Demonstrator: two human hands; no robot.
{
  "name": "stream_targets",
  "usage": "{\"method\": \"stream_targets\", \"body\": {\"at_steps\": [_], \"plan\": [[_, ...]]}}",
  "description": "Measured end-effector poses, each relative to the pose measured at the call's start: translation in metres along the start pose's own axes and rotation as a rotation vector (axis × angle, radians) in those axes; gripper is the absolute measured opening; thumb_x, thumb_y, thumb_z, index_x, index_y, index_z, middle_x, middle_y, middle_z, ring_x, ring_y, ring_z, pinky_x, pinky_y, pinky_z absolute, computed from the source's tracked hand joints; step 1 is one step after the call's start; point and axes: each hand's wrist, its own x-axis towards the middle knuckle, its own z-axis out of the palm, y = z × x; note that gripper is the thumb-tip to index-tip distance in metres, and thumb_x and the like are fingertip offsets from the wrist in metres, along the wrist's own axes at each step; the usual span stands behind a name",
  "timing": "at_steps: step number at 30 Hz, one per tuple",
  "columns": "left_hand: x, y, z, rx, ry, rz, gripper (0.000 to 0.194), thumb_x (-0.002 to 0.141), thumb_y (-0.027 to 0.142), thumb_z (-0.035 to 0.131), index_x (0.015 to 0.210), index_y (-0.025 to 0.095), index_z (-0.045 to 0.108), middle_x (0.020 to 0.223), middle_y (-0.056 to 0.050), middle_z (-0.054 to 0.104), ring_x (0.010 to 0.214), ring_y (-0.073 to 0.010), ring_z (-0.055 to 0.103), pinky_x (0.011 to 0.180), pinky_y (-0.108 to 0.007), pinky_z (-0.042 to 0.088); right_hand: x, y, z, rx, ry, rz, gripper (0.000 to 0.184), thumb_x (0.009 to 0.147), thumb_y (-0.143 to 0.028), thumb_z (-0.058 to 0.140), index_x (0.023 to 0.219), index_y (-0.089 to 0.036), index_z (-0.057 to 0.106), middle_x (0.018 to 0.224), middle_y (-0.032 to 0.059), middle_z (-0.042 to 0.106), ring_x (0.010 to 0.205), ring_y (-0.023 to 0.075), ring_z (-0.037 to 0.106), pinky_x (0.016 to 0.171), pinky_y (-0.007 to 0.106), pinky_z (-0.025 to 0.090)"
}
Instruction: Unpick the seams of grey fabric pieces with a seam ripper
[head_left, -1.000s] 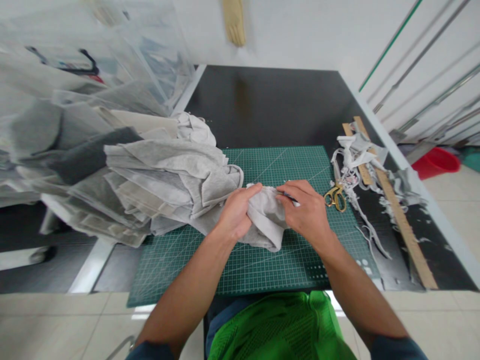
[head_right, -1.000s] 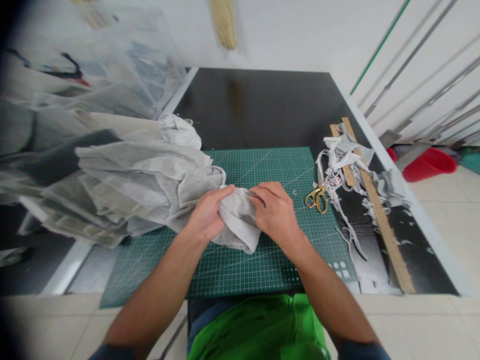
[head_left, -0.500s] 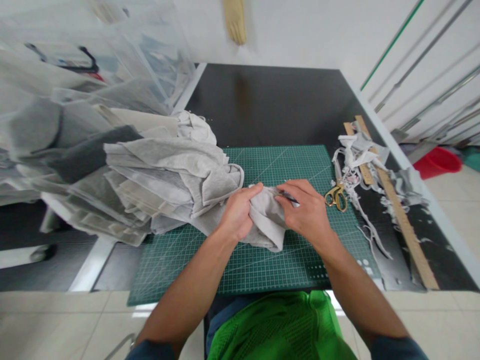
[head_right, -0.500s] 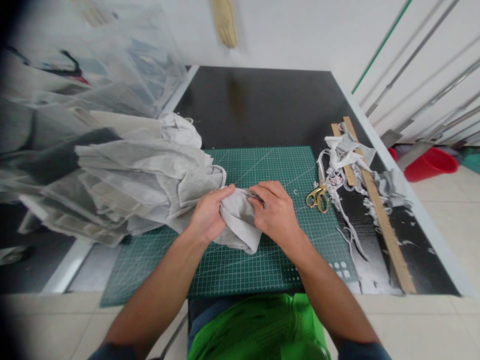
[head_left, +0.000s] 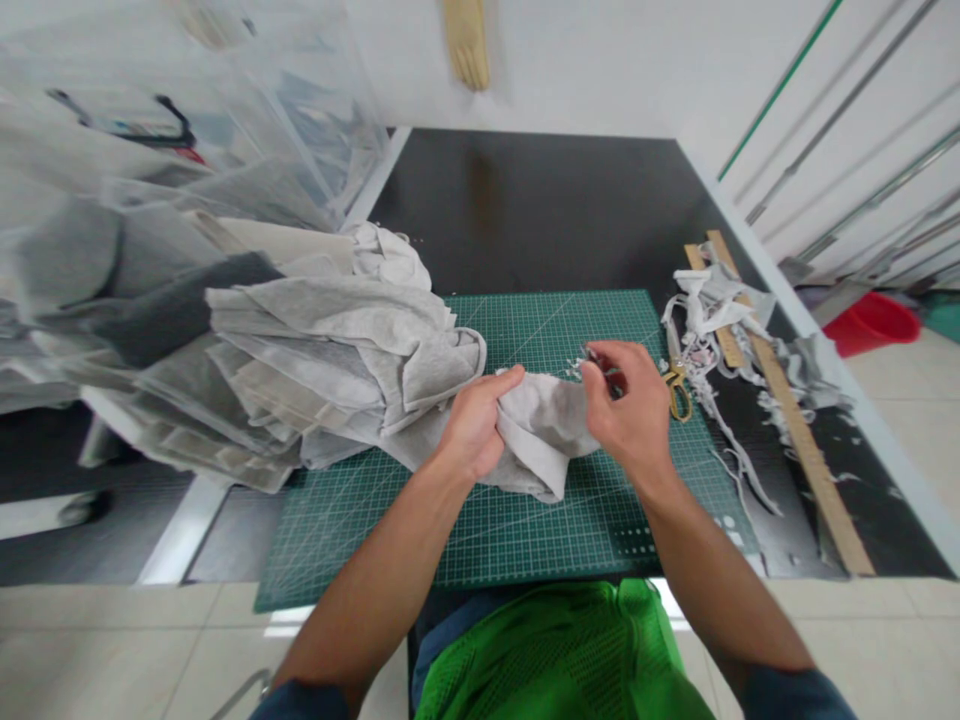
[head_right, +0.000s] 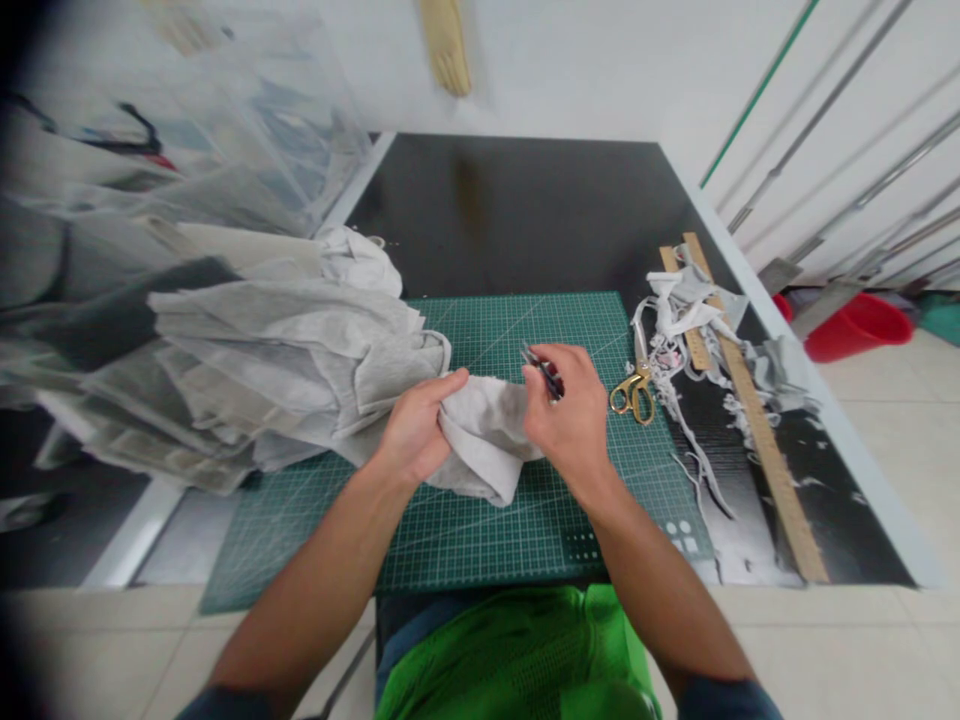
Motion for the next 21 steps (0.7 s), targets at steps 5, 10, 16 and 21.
{"method": "stream_targets", "body": {"at_steps": [5,10,16,21], "plan": [[-0.002,0.0,0.001,0.036,0.0,0.007,0.024,0.071,0.029,0.086,0.071,0.011,0.07,0.07,-0.006,0.071,0.065,-0.0164,0.065,0.067,-0.03,0.048,0.002,0.003,-0.001,0.127,-0.127,0.126,0.042,0.086,-0.036,0.073,0.125,-0.022,0.067,0.099,0.004,0.068,0.07,0.0149,0.056,0.064,0.031,0.052],[-0.004,-0.002,0.002,0.109,-0.032,0.042,0.026,0.067,0.029,0.09,0.068,0.012,0.07,0.067,-0.005,0.07,0.061,-0.0145,0.062,0.064,-0.029,0.045,0.001,-0.007,0.0,0.181,-0.232,0.113,0.018,0.084,-0.034,0.077,0.097,-0.022,0.079,0.084,0.0013,0.067,0.065,0.0128,0.052,0.06,0.028,0.046],[-0.004,-0.004,0.001,0.141,-0.043,0.022,0.026,0.068,0.031,0.088,0.067,0.013,0.07,0.067,-0.006,0.071,0.06,-0.015,0.063,0.062,-0.03,0.046,0.001,-0.005,0.0,0.306,-0.173,0.223,0.018,0.087,-0.035,0.074,0.077,-0.02,0.075,0.075,0.0007,0.066,0.064,0.0138,0.055,0.058,0.028,0.042],[-0.003,-0.001,0.001,0.087,-0.031,-0.001,0.025,0.067,0.028,0.088,0.069,0.012,0.07,0.068,-0.006,0.071,0.062,-0.0162,0.065,0.063,-0.029,0.048,0.007,0.01,-0.005,0.187,0.042,0.281,0.037,0.096,-0.045,0.064,0.07,-0.02,0.067,0.062,-0.0011,0.057,0.059,0.0138,0.05,0.056,0.029,0.041]]}}
